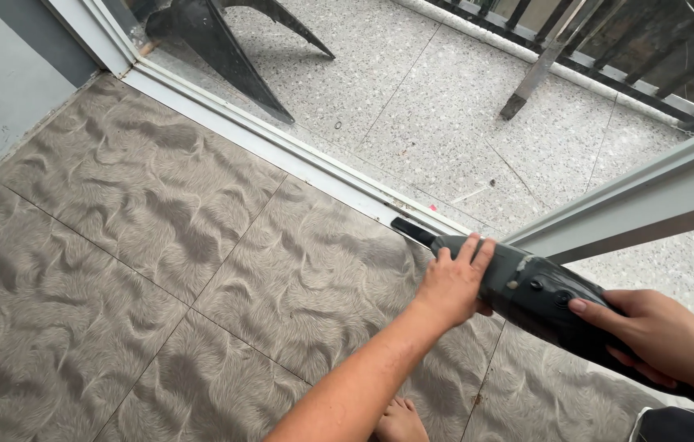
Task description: Vacuuming the floor and sliding door track on a balcony.
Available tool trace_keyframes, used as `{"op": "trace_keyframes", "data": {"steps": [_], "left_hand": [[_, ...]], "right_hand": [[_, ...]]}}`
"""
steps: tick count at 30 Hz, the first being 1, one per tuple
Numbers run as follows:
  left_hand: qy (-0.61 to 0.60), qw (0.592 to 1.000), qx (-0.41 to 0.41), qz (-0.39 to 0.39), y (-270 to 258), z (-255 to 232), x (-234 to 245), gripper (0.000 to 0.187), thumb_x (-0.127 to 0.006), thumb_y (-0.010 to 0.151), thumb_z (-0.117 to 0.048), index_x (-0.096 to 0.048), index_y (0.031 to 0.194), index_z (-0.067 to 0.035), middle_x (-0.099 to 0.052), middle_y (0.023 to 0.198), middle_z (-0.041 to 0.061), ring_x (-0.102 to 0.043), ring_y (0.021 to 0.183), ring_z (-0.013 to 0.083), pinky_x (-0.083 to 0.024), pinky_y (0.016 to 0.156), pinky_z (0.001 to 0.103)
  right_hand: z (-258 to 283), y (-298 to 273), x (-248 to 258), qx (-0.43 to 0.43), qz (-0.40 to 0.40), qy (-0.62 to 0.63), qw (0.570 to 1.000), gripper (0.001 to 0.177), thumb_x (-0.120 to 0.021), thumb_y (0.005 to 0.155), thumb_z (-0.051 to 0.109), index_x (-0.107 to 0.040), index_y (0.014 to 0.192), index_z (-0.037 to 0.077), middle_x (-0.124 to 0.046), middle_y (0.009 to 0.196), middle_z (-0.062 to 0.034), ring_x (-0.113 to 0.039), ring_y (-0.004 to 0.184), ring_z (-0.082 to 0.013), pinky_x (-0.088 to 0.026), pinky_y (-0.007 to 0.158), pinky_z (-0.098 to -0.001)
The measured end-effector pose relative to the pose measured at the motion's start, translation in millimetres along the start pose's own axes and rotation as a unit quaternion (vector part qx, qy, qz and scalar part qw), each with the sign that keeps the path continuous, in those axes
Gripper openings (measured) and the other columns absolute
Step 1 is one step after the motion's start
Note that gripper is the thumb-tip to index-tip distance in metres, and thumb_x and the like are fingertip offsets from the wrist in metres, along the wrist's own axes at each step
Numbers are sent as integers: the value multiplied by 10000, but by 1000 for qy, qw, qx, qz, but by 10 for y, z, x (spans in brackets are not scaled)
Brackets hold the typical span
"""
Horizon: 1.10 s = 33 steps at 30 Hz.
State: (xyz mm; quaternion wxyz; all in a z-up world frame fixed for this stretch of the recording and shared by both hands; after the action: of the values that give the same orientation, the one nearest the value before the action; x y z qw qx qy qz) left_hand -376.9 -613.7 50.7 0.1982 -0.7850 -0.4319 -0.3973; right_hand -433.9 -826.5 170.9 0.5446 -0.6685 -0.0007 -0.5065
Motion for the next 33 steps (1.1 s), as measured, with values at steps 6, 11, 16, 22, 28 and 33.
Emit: {"op": "trace_keyframes", "data": {"steps": [6,11,16,22,28,33], "left_hand": [[44,999,13,22,52,254,100,1167,-945,624,-336,-279,1567,-160,-315,1633,132,-543,1191,458,-498,973,531],[24,1000,10,15,53,26,12,1183,-963,607,-333,-279,1553,-142,-320,1616,141,-536,1173,459,-499,958,530],[-15,1000,16,-18,36,-11,22,1181,-968,591,-323,-300,1547,-139,-338,1604,142,-539,1171,451,-498,960,525],[37,998,50,-28,-32,127,44,1160,-965,592,-295,-312,1536,-126,-364,1576,132,-552,1124,428,-516,922,505],[-17,999,36,12,10,-501,-109,1162,-960,614,-341,-281,1526,-99,-365,1546,173,-546,1114,454,-524,886,526],[-90,996,-5,-11,-8,-890,-435,1191,-952,615,-373,-277,1544,-57,-359,1562,218,-546,1124,495,-520,910,537]], "right_hand": [[233,-69,-170,61,2,87,994,528,-663,991,492,-731,902,-23,-529,507,-98,-472,369,-211,-355,387,-367],[-12,50,-38,63,-35,-30,997,504,-629,961,525,-768,920,43,-578,554,-113,-583,433,-243,-439,484,-399],[83,10,7,75,-50,-86,992,512,-611,940,548,-791,950,68,-633,550,-134,-609,500,-258,-480,546,-419],[177,26,-85,89,-22,-25,995,483,-659,944,544,-780,985,78,-615,541,-129,-586,487,-253,-449,525,-421],[-578,250,222,15,-10,-71,997,478,-651,976,536,-790,1018,81,-624,523,-116,-613,409,-210,-444,428,-358],[-1508,542,242,-24,-39,-19,999,472,-697,975,482,-736,1011,13,-611,504,-140,-600,344,-220,-443,349,-354]]}}
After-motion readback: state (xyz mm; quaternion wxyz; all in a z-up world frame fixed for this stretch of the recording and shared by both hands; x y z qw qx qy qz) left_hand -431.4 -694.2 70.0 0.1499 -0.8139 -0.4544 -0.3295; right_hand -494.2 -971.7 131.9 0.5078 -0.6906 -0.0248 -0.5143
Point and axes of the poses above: each hand's wrist, its own y-axis towards the middle knuckle, its own x-axis out of the back of the hand, z = x × y, the point moved 3 cm from there along y, towards the middle knuckle
